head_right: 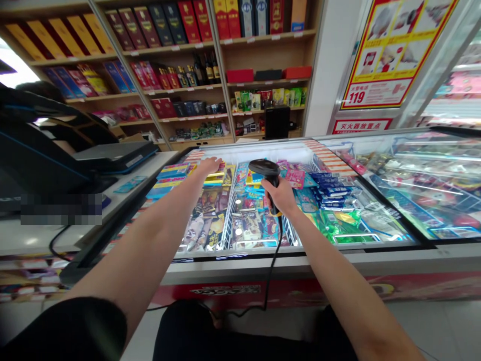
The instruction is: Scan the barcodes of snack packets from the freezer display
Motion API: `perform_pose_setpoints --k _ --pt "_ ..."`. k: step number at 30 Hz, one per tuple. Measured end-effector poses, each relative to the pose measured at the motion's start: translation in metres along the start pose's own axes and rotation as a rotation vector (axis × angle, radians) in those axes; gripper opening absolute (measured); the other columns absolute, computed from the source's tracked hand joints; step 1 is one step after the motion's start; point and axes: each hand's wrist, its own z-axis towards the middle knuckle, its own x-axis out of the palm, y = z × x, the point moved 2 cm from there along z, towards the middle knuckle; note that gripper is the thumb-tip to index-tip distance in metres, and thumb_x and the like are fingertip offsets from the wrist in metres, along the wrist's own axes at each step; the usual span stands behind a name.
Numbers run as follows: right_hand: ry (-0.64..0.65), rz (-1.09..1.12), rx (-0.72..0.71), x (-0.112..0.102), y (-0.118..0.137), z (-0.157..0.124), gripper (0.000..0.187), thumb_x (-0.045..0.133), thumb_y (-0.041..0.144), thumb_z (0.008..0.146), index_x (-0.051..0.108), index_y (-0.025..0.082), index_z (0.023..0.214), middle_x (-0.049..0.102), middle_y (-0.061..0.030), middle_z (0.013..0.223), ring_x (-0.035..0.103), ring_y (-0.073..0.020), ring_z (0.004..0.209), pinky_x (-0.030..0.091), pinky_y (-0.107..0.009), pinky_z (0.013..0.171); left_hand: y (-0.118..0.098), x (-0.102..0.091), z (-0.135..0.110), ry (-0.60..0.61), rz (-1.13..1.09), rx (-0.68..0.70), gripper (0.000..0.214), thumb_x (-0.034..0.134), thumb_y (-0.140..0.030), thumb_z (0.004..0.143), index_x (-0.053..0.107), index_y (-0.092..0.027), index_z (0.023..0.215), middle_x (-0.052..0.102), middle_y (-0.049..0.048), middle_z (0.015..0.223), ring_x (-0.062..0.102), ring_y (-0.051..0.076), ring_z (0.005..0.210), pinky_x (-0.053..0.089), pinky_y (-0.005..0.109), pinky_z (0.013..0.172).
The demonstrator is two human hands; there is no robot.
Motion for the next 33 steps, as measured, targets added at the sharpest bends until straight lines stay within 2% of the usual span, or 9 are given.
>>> perform_pose_setpoints --k 4,7,9,11,14,16,24,27,33 --pt "-0.003 -0.002 -0.008 -0.001 -0.001 0.0 0.033 0.065 0.043 0.079 0.049 0.021 0.061 0.051 0.0018 0.043 0.046 -0.0114 0.033 0.038 -0.023 0.032 0.006 0.004 -0.007 0.176 0.32 -0.104 0.037 0.056 -0.048 0.084 0.07 -0.019 0.1 0.065 0.0206 0.122 0.049 0.041 0.128 0.029 0.063 0.106" --pt "0.007 -0.008 -0.007 0.0 -0.001 0.0 0.034 0.065 0.043 0.079 0.049 0.021 0.059 0.052 0.0007 0.042 0.046 -0.0114 0.031 0.037 -0.023 0.031 0.001 0.0 -0.014 0.319 0.513 -0.11 0.061 0.039 -0.06 0.088 0.064 -0.018 0.123 0.055 0.0202 0.139 0.042 0.041 0.134 0.029 0.059 0.108" --pt "0.012 0.0 -0.006 0.0 -0.001 -0.001 0.034 0.065 0.042 0.079 0.049 0.021 0.058 0.052 0.0002 0.042 0.046 -0.0116 0.031 0.037 -0.023 0.031 -0.004 -0.004 -0.018 0.364 0.588 -0.135 0.072 0.027 -0.064 0.089 0.056 -0.015 0.135 0.05 0.0207 0.145 0.042 0.04 0.135 0.03 0.056 0.109" --pt "0.006 0.02 -0.002 0.0 -0.001 -0.001 0.034 0.067 0.041 0.077 0.049 0.021 0.057 0.052 0.0005 0.042 0.046 -0.0119 0.032 0.038 -0.023 0.031 -0.009 -0.007 -0.023 0.387 0.616 -0.143 0.077 0.021 -0.064 0.09 0.051 -0.015 0.141 0.049 0.0204 0.145 0.044 0.04 0.135 0.03 0.055 0.109" --pt "-0.003 0.037 0.012 0.0 -0.001 -0.001 0.035 0.069 0.042 0.076 0.05 0.02 0.057 0.051 0.0005 0.041 0.046 -0.0121 0.032 0.038 -0.024 0.031 -0.015 -0.008 -0.033 0.441 0.625 -0.116 0.079 0.021 -0.067 0.088 0.053 -0.016 0.139 0.052 0.0197 0.144 0.046 0.04 0.133 0.031 0.054 0.109" --pt "-0.005 0.038 0.017 -0.001 -0.002 -0.001 0.035 0.069 0.041 0.076 0.05 0.02 0.057 0.051 0.0004 0.041 0.046 -0.012 0.031 0.037 -0.024 0.031 -0.018 -0.007 -0.041 0.416 0.622 -0.101 0.077 0.023 -0.067 0.088 0.057 -0.015 0.134 0.055 0.0206 0.14 0.05 0.04 0.13 0.033 0.052 0.107" --pt "-0.001 0.056 0.016 0.0 -0.006 0.0 0.034 0.069 0.042 0.075 0.048 0.021 0.059 0.05 0.0017 0.042 0.045 -0.0118 0.031 0.037 -0.024 0.031 -0.029 -0.004 -0.087 0.078 0.551 0.0 0.068 0.03 -0.064 0.091 0.064 -0.01 0.113 0.068 0.0233 0.113 0.06 0.036 0.115 0.028 0.053 0.109" --pt "-0.001 0.046 0.016 -0.001 -0.007 0.0 0.034 0.069 0.042 0.075 0.048 0.021 0.059 0.05 0.0017 0.042 0.045 -0.0119 0.032 0.038 -0.025 0.031 -0.033 -0.006 -0.111 -0.06 0.481 0.007 0.062 0.034 -0.062 0.091 0.061 -0.012 0.118 0.064 0.0225 0.12 0.054 0.038 0.12 0.032 0.054 0.107" --pt "0.009 0.019 0.03 -0.002 -0.01 -0.002 0.035 0.067 0.044 0.077 0.049 0.021 0.058 0.051 0.0004 0.04 0.044 -0.0121 0.03 0.036 -0.024 0.031 -0.034 -0.004 -0.15 -0.09 0.388 0.093 0.063 0.039 -0.062 0.091 0.047 -0.019 0.136 0.05 0.0179 0.14 0.033 0.036 0.138 0.046 0.047 0.097"
